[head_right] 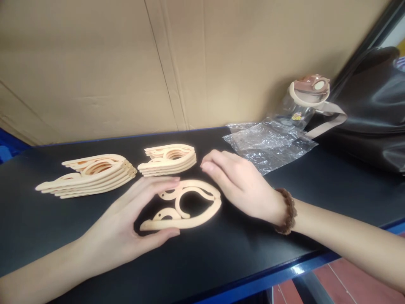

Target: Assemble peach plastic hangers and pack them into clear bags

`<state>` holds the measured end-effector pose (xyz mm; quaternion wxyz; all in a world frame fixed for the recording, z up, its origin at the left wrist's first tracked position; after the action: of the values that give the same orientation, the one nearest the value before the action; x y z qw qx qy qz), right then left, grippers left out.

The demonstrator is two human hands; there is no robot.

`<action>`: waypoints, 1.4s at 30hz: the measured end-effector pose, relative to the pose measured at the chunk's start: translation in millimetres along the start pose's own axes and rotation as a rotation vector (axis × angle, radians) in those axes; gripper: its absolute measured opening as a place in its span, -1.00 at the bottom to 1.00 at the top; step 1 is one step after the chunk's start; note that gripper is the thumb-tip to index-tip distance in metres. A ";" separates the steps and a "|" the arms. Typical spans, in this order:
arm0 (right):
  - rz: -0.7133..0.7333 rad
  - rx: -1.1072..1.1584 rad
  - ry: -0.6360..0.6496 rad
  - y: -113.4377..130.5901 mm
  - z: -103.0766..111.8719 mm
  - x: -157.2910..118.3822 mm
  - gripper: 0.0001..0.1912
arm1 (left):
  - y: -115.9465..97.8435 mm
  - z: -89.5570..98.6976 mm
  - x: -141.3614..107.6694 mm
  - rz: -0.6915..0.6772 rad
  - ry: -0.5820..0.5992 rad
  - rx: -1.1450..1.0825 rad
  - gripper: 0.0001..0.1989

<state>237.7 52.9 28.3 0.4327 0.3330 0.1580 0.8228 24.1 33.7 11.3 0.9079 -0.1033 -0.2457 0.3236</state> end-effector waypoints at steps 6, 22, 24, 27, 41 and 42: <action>-0.046 -0.128 0.069 -22.2 -4.1 11.2 -0.82 | 13.7 25.1 21.1 0.134 -0.125 0.029 -0.54; 0.190 -0.329 0.317 -9.7 -22.2 1.0 -0.77 | 78.0 52.5 64.6 0.417 0.182 -0.055 -0.35; 0.195 -0.330 0.310 -8.8 -21.7 1.0 -0.77 | 77.7 51.2 65.3 0.407 0.205 -0.040 -0.34; 0.195 -0.332 0.310 -7.8 -21.1 0.7 -0.77 | 76.7 49.1 65.8 0.398 0.222 -0.024 -0.34; 0.212 -0.341 0.323 -7.7 -21.8 0.1 -0.76 | 90.0 48.7 62.7 0.402 0.258 0.077 -0.27; 0.215 -0.342 0.322 -7.9 -21.9 -0.1 -0.76 | 91.6 48.9 62.4 0.396 0.257 0.091 -0.27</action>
<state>227.5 58.0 7.9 0.3618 0.1346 0.0470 0.9213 -8.3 145.3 45.2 0.8543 -0.1486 -0.0882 0.4902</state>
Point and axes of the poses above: each hand's wrist, its own x-axis towards the middle knuckle, its own z-axis out of the back of the hand, y = z × x, the point moved 4 cm from there along x, towards the middle knuckle, and after that the axes turned 1 degree about y, right-handed, at the moved point
